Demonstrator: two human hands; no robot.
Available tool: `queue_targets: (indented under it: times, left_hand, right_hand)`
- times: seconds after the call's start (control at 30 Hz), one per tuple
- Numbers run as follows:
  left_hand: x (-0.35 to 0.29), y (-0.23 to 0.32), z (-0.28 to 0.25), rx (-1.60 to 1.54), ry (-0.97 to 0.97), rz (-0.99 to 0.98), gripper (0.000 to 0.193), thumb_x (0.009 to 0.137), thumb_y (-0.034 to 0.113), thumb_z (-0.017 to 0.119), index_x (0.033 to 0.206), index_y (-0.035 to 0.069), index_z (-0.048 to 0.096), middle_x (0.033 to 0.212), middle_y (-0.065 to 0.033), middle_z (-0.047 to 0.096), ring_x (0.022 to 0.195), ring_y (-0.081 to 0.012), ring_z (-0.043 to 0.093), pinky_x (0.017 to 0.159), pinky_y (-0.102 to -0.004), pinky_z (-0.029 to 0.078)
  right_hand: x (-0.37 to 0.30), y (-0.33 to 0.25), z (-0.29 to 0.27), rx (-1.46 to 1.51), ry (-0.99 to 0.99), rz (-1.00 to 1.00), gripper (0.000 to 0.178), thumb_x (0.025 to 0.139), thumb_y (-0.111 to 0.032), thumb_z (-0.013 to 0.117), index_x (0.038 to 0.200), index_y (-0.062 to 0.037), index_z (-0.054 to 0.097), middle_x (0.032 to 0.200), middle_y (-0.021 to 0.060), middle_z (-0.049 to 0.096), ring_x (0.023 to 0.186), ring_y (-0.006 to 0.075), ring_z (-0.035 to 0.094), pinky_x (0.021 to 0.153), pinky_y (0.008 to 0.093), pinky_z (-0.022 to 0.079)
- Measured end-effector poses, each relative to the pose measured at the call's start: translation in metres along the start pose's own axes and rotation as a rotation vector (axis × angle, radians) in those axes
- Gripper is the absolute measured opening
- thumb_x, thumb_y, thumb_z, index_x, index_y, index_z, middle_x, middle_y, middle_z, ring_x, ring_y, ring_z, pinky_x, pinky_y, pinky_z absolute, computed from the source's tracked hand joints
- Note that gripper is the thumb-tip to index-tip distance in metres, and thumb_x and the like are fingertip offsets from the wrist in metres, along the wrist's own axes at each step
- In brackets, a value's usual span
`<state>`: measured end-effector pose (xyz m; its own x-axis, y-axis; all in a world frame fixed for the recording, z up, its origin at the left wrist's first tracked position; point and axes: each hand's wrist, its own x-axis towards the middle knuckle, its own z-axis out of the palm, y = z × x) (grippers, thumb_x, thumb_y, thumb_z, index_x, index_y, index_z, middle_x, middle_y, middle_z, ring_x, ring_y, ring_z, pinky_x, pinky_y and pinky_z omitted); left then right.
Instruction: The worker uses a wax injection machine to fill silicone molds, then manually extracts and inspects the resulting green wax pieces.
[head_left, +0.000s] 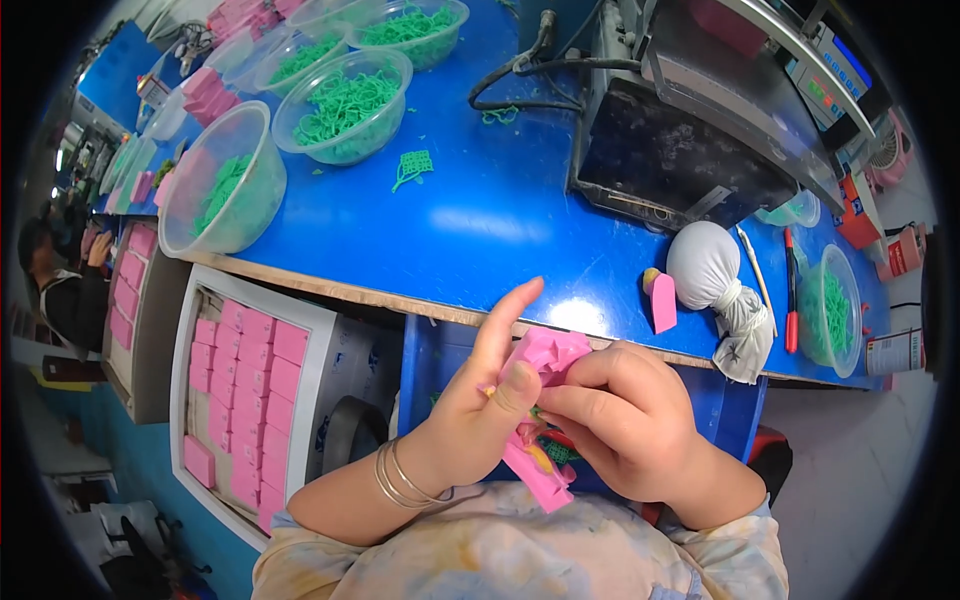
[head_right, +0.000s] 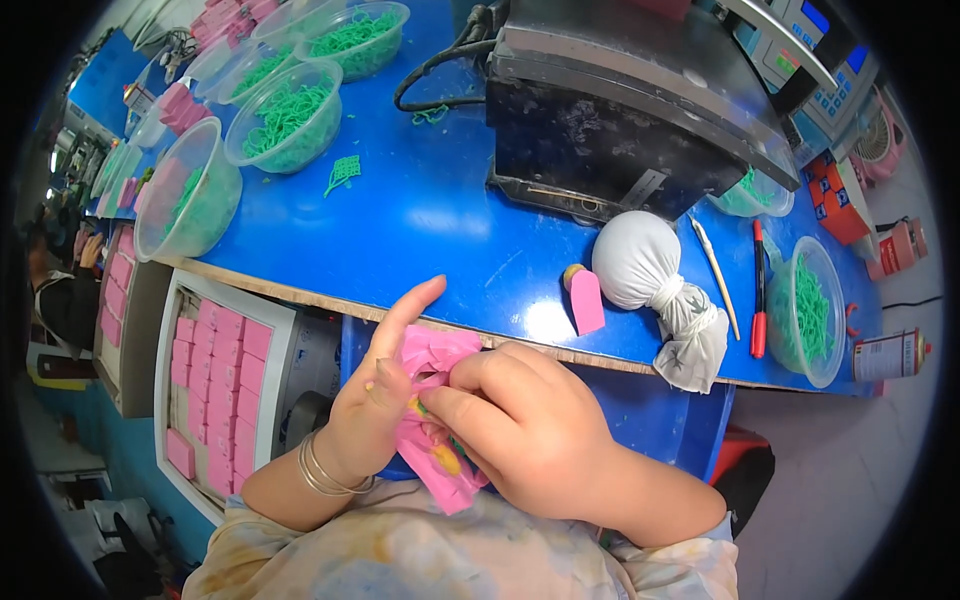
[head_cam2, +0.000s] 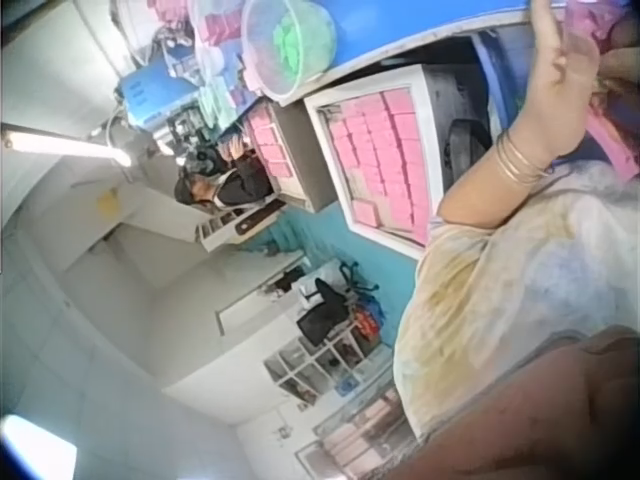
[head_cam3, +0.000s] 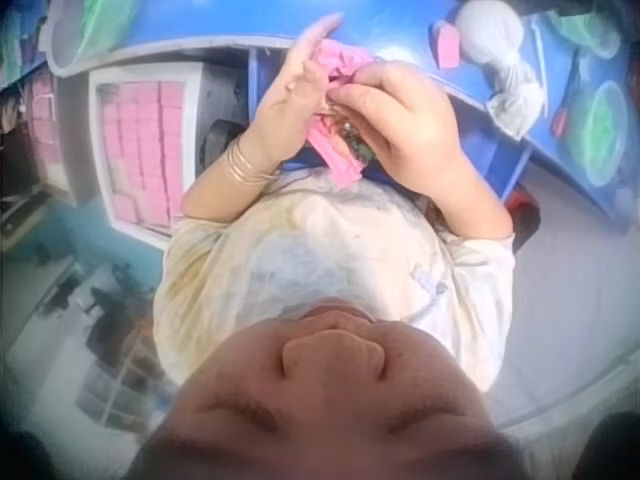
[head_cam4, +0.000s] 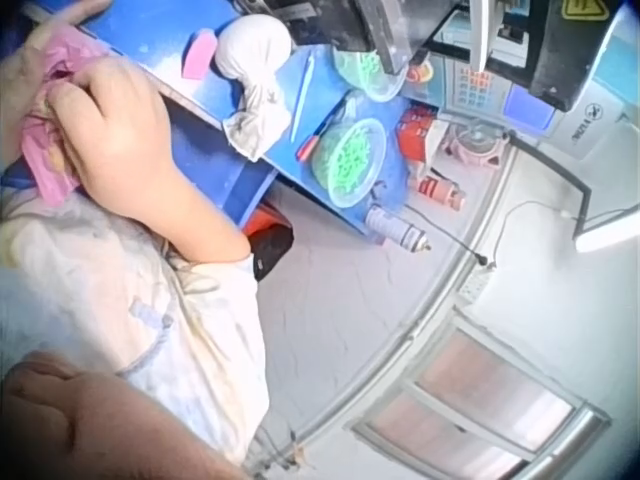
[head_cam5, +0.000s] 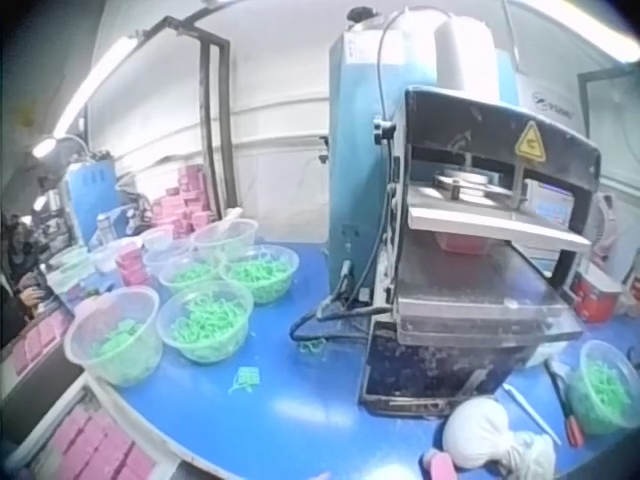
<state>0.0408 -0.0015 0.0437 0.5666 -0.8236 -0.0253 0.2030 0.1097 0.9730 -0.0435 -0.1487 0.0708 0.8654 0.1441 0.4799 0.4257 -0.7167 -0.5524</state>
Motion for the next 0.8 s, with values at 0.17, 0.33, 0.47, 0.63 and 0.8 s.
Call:
queue_targets:
  times: [0.17,0.33,0.47,0.63,0.8]
  left_hand:
    - [0.0,0.003,0.001,0.023,-0.02,-0.041,0.081,0.088,0.057,0.035,0.139,-0.001,0.012,0.12,-0.0115,0.044,0.108,-0.014,0.045,0.092,-0.0271,0.036]
    - [-0.001,0.003,0.0,-0.018,0.016,-0.063,0.081,0.087,0.057,0.037,0.14,0.001,0.011,0.117,-0.0097,0.046,0.105,-0.0134,0.046,0.09,-0.0268,0.038]
    - [-0.004,0.005,-0.003,-0.121,-0.008,-0.096,0.083,0.086,0.058,0.039,0.141,0.002,0.01,0.114,-0.0078,0.048,0.102,-0.0129,0.047,0.087,-0.0267,0.04]
    - [-0.002,0.003,-0.002,-0.09,0.034,-0.068,0.085,0.085,0.058,0.041,0.141,0.002,0.009,0.112,-0.0079,0.049,0.1,-0.0135,0.049,0.086,-0.0276,0.041]
    - [-0.004,0.005,0.002,-0.008,0.099,-0.025,0.088,0.083,0.058,0.043,0.14,0.001,0.007,0.108,-0.0091,0.051,0.095,-0.0146,0.051,0.084,-0.0292,0.042]
  right_hand:
    - [-0.002,0.001,0.006,-0.068,0.04,-0.037,0.029,0.06,-0.013,0.062,0.087,-0.0018,0.061,0.079,0.0081,0.054,0.063,0.0217,0.053,0.051,0.0304,0.043]
    - [-0.004,0.002,0.01,0.072,0.079,0.041,0.027,0.06,-0.005,0.066,0.086,-0.0025,0.062,0.078,0.0083,0.055,0.064,0.0221,0.056,0.052,0.0308,0.045]
    - [-0.01,-0.001,0.012,0.176,0.11,0.132,0.026,0.062,0.001,0.068,0.087,-0.0021,0.062,0.081,0.0096,0.057,0.068,0.0236,0.058,0.057,0.0308,0.048]
    - [-0.01,-0.007,0.019,0.275,0.231,0.301,0.025,0.067,0.002,0.068,0.091,-0.001,0.063,0.082,0.0109,0.06,0.071,0.0243,0.06,0.061,0.0303,0.049]
    - [-0.012,0.004,0.015,0.026,0.178,-0.006,0.028,0.065,-0.003,0.067,0.092,0.0032,0.062,0.08,0.0119,0.061,0.067,0.0227,0.06,0.055,0.0294,0.049]
